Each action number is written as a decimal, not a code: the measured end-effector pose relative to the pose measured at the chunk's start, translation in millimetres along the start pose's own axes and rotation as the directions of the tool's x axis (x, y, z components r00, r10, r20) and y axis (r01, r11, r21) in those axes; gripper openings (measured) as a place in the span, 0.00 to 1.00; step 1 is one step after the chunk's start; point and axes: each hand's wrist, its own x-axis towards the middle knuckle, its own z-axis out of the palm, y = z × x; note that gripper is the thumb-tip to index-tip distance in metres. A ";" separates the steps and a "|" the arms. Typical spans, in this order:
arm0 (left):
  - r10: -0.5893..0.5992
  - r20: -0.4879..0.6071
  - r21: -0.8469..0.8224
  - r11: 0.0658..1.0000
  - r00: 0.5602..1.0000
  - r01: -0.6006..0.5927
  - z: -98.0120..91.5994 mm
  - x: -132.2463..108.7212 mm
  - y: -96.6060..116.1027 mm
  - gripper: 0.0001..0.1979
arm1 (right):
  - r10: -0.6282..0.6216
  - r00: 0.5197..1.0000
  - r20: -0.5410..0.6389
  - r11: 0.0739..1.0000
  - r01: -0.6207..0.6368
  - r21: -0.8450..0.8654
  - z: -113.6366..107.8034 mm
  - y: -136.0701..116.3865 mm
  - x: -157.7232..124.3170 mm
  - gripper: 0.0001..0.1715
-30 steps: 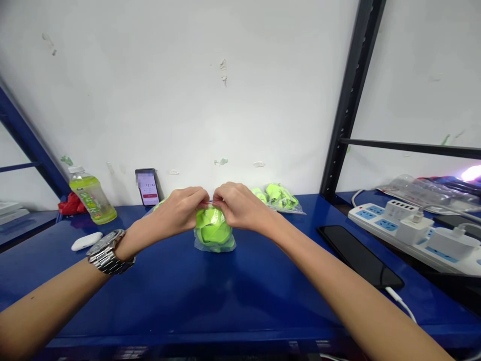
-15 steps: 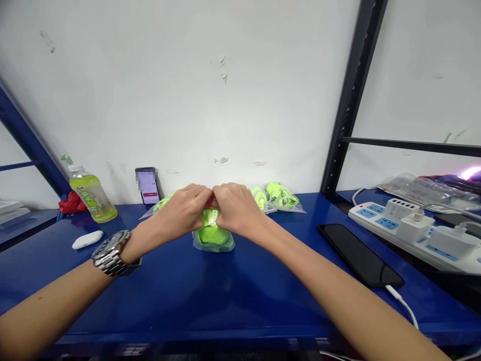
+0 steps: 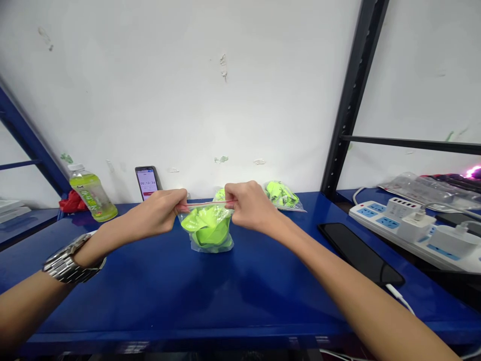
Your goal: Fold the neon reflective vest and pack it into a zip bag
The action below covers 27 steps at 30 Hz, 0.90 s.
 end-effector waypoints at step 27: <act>-0.140 0.088 0.381 0.919 0.986 0.096 96.1 -28.1 -55.5 0.16 | 0.036 0.976 0.215 0.975 0.013 -0.222 73.8 36.8 -12.1 0.11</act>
